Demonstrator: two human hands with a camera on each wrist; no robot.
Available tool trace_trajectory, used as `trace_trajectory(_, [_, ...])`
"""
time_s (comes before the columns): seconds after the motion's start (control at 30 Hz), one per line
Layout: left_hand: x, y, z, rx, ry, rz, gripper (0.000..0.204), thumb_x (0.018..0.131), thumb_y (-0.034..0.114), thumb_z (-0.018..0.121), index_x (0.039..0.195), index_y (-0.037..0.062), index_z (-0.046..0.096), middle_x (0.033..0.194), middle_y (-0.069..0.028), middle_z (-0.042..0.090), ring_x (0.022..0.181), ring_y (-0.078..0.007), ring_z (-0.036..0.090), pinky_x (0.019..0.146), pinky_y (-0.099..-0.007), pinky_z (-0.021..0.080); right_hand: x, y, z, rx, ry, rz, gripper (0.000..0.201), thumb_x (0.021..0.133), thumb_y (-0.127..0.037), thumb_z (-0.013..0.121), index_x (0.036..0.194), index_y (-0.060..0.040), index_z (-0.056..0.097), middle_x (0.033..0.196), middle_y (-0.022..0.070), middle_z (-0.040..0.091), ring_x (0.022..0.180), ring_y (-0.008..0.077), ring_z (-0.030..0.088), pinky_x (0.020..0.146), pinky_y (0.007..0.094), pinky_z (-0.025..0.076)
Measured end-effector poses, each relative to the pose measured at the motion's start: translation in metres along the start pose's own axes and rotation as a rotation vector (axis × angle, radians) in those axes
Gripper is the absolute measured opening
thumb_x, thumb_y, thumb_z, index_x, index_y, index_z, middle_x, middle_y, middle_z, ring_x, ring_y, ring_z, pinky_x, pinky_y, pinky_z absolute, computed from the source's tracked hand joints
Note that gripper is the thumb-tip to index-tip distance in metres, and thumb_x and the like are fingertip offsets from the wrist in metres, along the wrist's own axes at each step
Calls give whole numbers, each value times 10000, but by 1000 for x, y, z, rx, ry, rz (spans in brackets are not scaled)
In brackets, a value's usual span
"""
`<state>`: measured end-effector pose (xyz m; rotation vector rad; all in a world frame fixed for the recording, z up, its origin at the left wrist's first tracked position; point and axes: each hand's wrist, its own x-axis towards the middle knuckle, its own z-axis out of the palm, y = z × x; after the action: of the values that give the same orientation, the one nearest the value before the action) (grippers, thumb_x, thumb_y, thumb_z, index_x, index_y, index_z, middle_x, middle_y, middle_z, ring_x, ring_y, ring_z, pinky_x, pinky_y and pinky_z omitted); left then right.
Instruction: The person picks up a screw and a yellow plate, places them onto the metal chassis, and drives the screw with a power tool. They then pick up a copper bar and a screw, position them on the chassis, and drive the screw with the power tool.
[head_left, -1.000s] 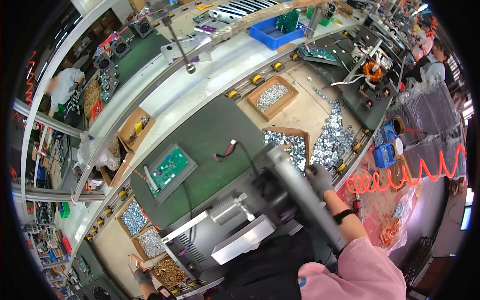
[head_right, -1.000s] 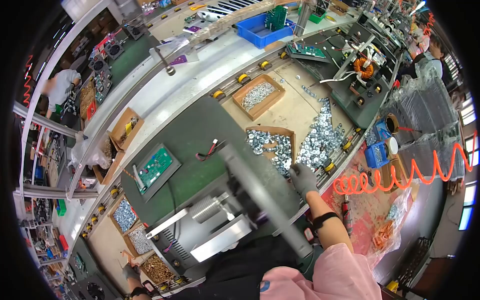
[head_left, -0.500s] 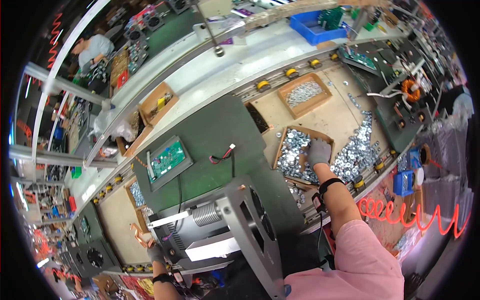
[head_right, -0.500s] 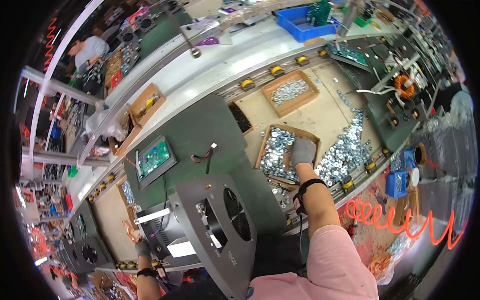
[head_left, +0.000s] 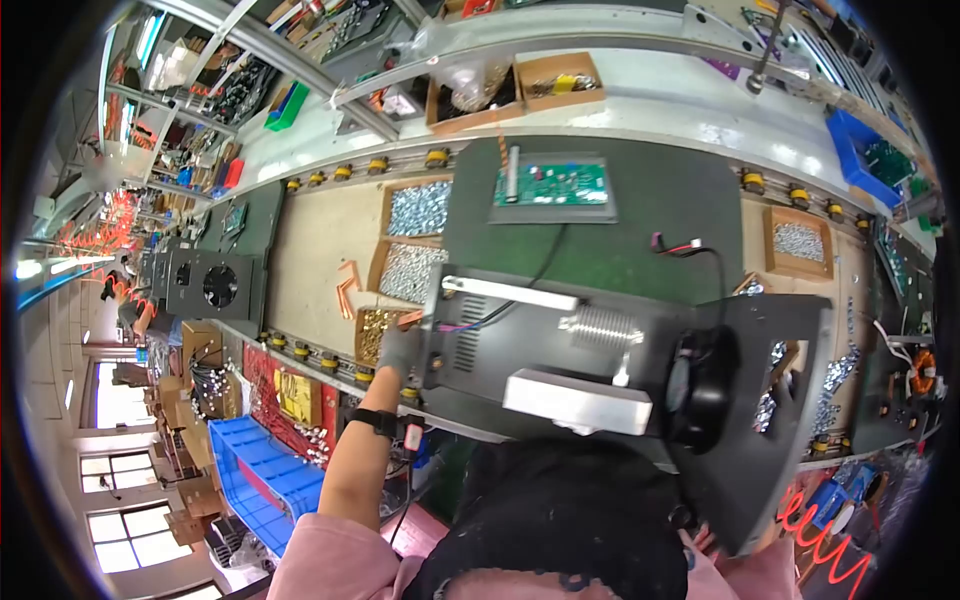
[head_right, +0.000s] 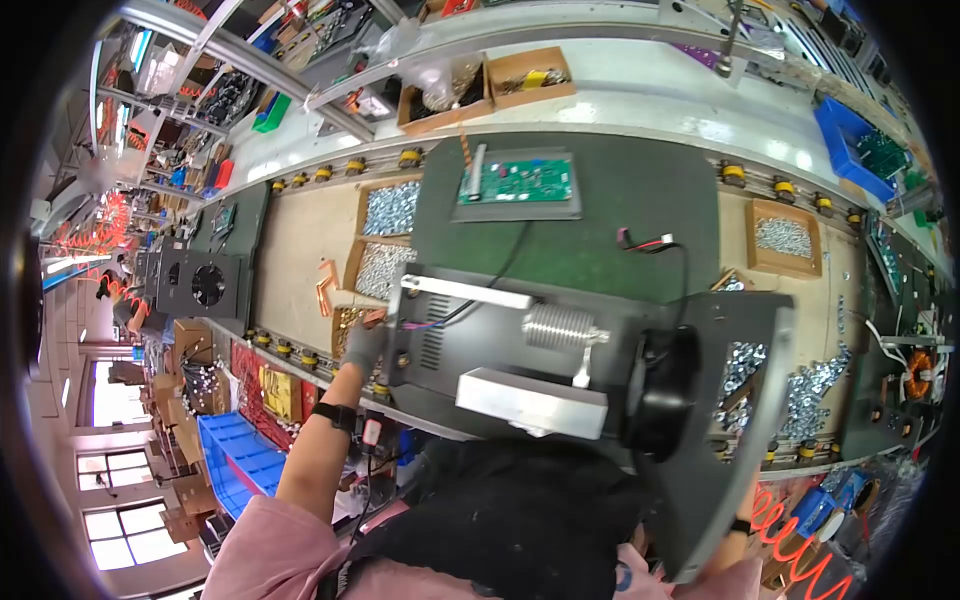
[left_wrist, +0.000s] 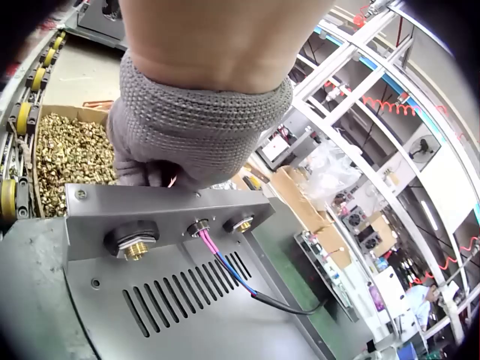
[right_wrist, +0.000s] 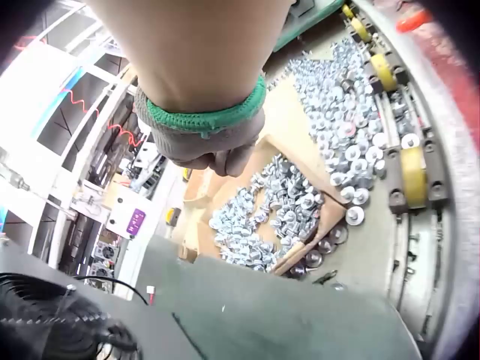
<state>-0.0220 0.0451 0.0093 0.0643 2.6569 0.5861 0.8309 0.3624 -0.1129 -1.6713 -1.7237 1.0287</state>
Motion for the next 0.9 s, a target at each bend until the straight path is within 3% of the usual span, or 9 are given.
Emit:
trace_trajectory(0.1, [26, -19, 10, 212, -163, 262, 412, 790, 235, 572, 1143, 23, 568, 965, -200, 648, 880, -315, 644, 749, -396, 510, 11, -71, 38, -122, 59, -119, 354, 846, -207, 614, 1129, -2, 559, 1064, 104, 612, 920, 217, 579, 847, 308, 447])
trace_trajectory(0.13, [-16, 44, -12, -302, -170, -42, 361, 837, 196, 549, 1162, 37, 548, 925, -131, 645, 807, -225, 657, 653, -349, 537, 18, -116, 65, -167, 87, -152, 347, 849, -205, 615, 1125, -3, 557, 1051, 97, 610, 916, 207, 574, 847, 301, 444])
trace_trajectory(0.23, [-17, 80, -20, -827, -159, 78, 296, 922, 141, 506, 1188, 11, 503, 910, -118, 617, 707, -203, 646, 599, -296, 557, -26, -234, 124, -310, 178, -243, 326, 858, -199, 617, 1112, -6, 550, 1013, 74, 603, 903, 178, 558, 848, 279, 436])
trace_trajectory(0.3, [-12, 97, -22, -881, -318, 132, 290, 927, 132, 493, 1186, 2, 485, 910, -114, 614, 709, -204, 646, 593, -299, 561, -89, -314, 137, 399, 96, 209, 263, 883, -137, 564, 1103, 5, 543, 954, 42, 588, 843, 126, 549, 757, 279, 480])
trace_trajectory(0.33, [-9, 105, -20, -941, -457, 181, 284, 933, 123, 481, 1185, -7, 468, 910, -110, 611, 710, -204, 647, 587, -302, 565, -111, -330, 146, 318, 40, 243, 251, 871, -121, 569, 1096, -10, 553, 942, 39, 577, 827, 122, 544, 754, 278, 473])
trace_trajectory(0.43, [-6, 125, -4, -790, -600, 263, 270, 936, 126, 465, 1155, -33, 472, 926, -116, 610, 708, -202, 646, 604, -288, 570, -163, -399, 203, -218, -89, -145, 268, 809, -6, 599, 1073, -1, 557, 944, 43, 577, 869, 125, 541, 779, 263, 452])
trace_trajectory(0.5, [-6, 130, 4, -743, -697, 299, 280, 937, 120, 455, 1156, -55, 455, 937, -121, 610, 697, -196, 645, 606, -268, 570, -179, -425, 245, 136, -251, 49, 232, 793, -13, 629, 1022, -2, 594, 914, 95, 608, 805, 192, 585, 750, 294, 470])
trace_trajectory(0.63, [-23, 138, 5, -615, -826, 307, 297, 936, 116, 454, 1172, -63, 427, 919, -125, 604, 690, -175, 640, 590, -256, 562, -160, -491, 337, 191, -441, -242, 275, 770, -10, 661, 1030, -51, 583, 922, 121, 617, 810, 263, 623, 731, 325, 485])
trace_trajectory(0.9, [-49, 143, 4, -478, -844, 463, 188, 929, 55, 414, 1090, -17, 479, 877, -122, 633, 680, -164, 654, 564, -253, 537, -96, -528, 445, -205, -364, -434, 215, 786, -79, 592, 994, -90, 538, 935, 101, 552, 897, 297, 564, 748, 394, 461])
